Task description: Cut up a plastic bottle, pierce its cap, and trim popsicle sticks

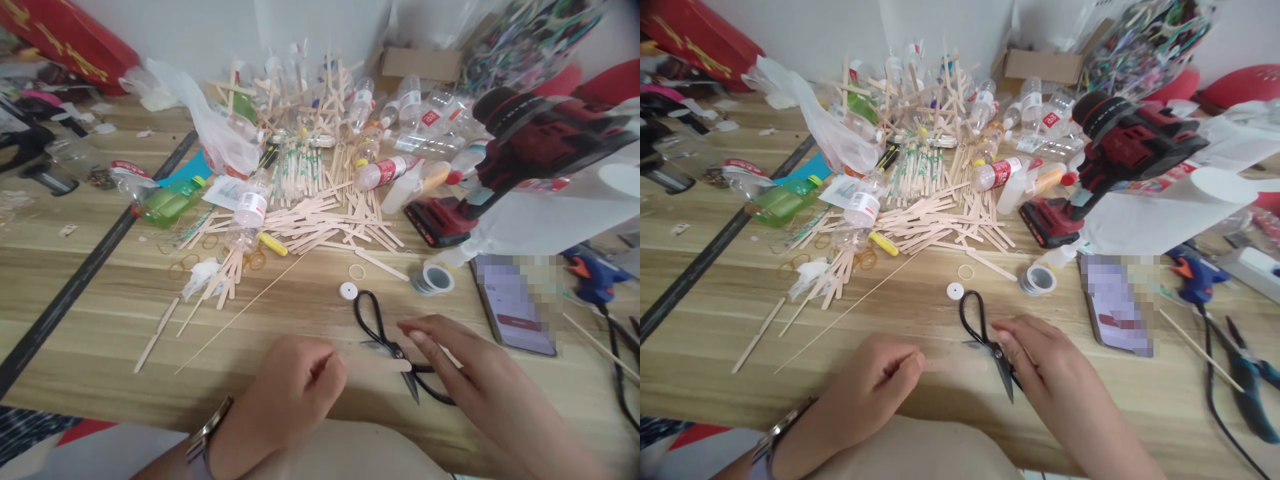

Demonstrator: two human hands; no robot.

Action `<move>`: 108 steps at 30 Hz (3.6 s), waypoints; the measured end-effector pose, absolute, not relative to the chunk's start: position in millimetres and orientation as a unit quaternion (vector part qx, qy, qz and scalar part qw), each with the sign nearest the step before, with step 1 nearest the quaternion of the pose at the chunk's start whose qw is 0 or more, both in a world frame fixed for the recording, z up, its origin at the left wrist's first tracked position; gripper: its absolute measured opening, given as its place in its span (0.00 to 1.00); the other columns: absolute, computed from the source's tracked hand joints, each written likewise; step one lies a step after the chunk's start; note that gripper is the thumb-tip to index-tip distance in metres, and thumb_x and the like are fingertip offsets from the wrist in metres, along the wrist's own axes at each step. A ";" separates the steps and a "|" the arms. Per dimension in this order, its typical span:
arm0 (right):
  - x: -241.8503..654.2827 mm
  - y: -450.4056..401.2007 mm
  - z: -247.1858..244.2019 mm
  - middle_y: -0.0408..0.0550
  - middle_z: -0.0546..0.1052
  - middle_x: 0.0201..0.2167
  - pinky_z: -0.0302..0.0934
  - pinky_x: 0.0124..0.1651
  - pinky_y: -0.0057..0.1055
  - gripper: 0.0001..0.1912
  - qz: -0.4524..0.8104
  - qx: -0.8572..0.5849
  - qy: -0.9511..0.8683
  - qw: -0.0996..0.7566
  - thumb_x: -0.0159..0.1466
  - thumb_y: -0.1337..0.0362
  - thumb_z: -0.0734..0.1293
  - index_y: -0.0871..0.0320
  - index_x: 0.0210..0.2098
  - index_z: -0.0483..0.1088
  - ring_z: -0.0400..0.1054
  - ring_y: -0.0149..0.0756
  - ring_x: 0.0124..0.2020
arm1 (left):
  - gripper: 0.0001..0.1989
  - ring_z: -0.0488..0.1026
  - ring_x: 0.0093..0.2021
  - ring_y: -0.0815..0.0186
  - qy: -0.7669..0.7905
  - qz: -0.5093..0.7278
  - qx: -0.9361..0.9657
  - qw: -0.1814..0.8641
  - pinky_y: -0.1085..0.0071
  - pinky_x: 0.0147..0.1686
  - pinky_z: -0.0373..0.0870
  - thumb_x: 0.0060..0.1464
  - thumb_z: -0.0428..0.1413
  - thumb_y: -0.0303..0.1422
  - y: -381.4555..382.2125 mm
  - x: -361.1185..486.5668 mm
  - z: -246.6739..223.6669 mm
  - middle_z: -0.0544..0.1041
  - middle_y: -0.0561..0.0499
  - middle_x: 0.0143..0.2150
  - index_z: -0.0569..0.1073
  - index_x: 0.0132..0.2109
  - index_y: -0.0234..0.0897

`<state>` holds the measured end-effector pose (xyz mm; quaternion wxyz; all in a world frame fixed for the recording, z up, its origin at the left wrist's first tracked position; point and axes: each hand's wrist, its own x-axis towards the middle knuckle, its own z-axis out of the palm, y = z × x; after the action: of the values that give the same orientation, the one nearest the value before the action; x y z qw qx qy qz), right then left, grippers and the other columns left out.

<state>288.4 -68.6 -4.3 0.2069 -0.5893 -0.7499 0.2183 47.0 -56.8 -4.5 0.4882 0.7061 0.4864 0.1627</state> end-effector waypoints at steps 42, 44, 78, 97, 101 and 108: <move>255.4 -53.9 -22.5 0.45 0.70 0.27 0.55 0.23 0.26 0.22 0.512 -0.599 -0.500 0.358 0.66 0.47 0.59 0.58 0.48 0.69 0.58 0.29 0.22 | 0.10 0.71 0.23 0.67 0.515 0.109 0.800 0.288 0.73 0.23 0.63 0.61 0.42 0.29 -56.3 25.5 4.8 0.72 0.56 0.25 0.65 0.34 0.40; 252.6 -55.3 -21.4 0.44 0.70 0.26 0.52 0.21 0.25 0.23 0.528 -0.589 -0.486 0.372 0.66 0.47 0.60 0.58 0.49 0.69 0.55 0.28 0.20 | 0.10 0.72 0.24 0.67 0.507 0.125 0.804 0.285 0.73 0.23 0.64 0.61 0.43 0.28 -60.2 30.3 3.7 0.73 0.56 0.25 0.65 0.34 0.40; 247.0 -62.4 -24.3 0.46 0.75 0.30 0.61 0.31 0.25 0.17 0.360 -0.643 -0.585 0.339 0.69 0.54 0.58 0.57 0.30 0.69 0.68 0.33 0.30 | 0.12 0.78 0.35 0.64 0.501 0.151 0.821 0.227 0.70 0.33 0.72 0.65 0.43 0.28 -66.0 25.3 -4.2 0.80 0.51 0.37 0.71 0.44 0.40; 221.3 -83.6 -26.2 0.48 0.78 0.29 0.62 0.26 0.26 0.09 0.049 -0.536 -0.776 0.328 0.71 0.71 0.56 0.62 0.44 0.67 0.72 0.32 0.24 | 0.14 0.76 0.29 0.64 0.506 0.183 0.795 0.280 0.72 0.29 0.68 0.63 0.41 0.26 -68.3 50.0 3.1 0.79 0.50 0.31 0.70 0.37 0.38; 221.2 -87.3 -26.5 0.47 0.77 0.27 0.62 0.26 0.26 0.09 0.038 -0.528 -0.776 0.343 0.69 0.72 0.57 0.61 0.44 0.67 0.71 0.32 0.23 | 0.15 0.72 0.27 0.67 0.510 0.185 0.757 0.363 0.74 0.27 0.64 0.65 0.42 0.33 -67.6 50.4 8.9 0.76 0.53 0.27 0.69 0.34 0.39; 225.3 -89.0 -25.0 0.42 0.72 0.22 0.63 0.27 0.27 0.11 0.060 -0.509 -0.778 0.363 0.68 0.74 0.58 0.57 0.46 0.66 0.70 0.33 0.23 | 0.16 0.61 0.23 0.71 0.486 0.139 0.640 0.578 0.76 0.23 0.57 0.64 0.44 0.40 -56.0 43.4 16.0 0.63 0.59 0.22 0.69 0.33 0.39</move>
<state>225.3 -89.0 -25.0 0.3626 -0.5094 -0.7781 0.0596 43.4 -56.0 16.0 0.5783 0.6404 0.4861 0.1389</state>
